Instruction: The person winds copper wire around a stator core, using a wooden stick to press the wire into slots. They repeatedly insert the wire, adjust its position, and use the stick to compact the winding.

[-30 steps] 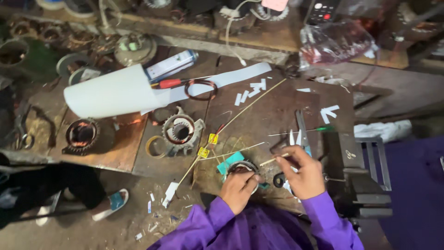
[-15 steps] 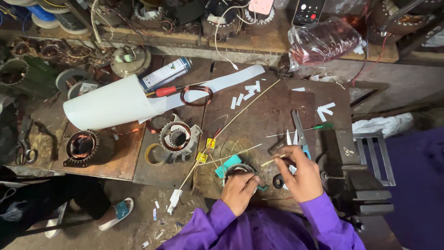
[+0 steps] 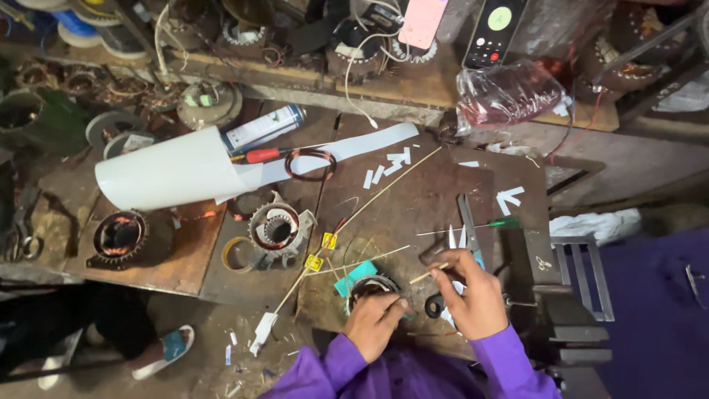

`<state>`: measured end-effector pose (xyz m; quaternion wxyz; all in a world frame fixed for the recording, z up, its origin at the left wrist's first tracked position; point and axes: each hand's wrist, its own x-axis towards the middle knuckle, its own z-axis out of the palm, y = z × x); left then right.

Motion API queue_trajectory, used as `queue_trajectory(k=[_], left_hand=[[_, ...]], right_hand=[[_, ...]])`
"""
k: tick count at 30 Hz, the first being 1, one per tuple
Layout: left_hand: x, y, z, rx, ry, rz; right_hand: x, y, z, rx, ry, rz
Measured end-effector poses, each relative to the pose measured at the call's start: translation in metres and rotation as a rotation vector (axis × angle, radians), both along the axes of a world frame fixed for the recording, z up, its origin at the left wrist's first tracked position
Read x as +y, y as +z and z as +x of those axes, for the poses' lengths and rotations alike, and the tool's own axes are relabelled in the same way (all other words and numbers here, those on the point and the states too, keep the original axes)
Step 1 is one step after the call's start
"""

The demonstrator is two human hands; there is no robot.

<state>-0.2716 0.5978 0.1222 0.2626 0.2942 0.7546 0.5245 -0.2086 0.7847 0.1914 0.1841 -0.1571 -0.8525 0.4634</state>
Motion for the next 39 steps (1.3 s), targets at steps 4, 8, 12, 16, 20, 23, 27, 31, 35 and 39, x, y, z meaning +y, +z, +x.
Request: queue_trajectory(k=[4, 8, 12, 16, 20, 23, 27, 31, 35, 39], left_hand=[[0.001, -0.003, 0.003, 0.067, 0.007, -0.008], [0.005, 0.002, 0.006, 0.147, -0.002, 0.007], [0.006, 0.011, 0.006, 0.14, -0.035, 0.013], [0.006, 0.014, 0.007, 0.159, -0.056, 0.064], [0.009, 0.013, 0.01, 0.148, -0.038, 0.06], [0.01, 0.014, 0.01, 0.173, 0.019, -0.049], [0.013, 0.016, 0.004, 0.253, -0.028, 0.015], [0.013, 0.012, 0.004, 0.037, -0.054, -0.037], [0.012, 0.005, 0.0, 0.133, -0.068, 0.137], [0.016, -0.005, -0.004, 0.012, -0.149, 0.102]], right_hand=[[0.001, -0.009, 0.001, -0.088, -0.057, 0.015], [0.012, -0.026, -0.001, -0.069, -0.083, -0.15], [0.029, -0.049, 0.0, -0.144, 0.041, -0.465], [0.037, -0.072, 0.008, -0.309, 0.049, -0.681], [0.031, -0.084, 0.018, -0.294, 0.013, -0.933], [0.017, -0.084, 0.022, -0.246, -0.049, -0.799], [0.007, -0.08, 0.026, 0.068, 0.158, -0.357], [0.019, -0.079, 0.034, -0.162, 0.009, -0.495], [0.028, -0.084, 0.038, -0.199, -0.132, -0.622], [0.029, -0.09, 0.038, -0.215, 0.015, -0.496]])
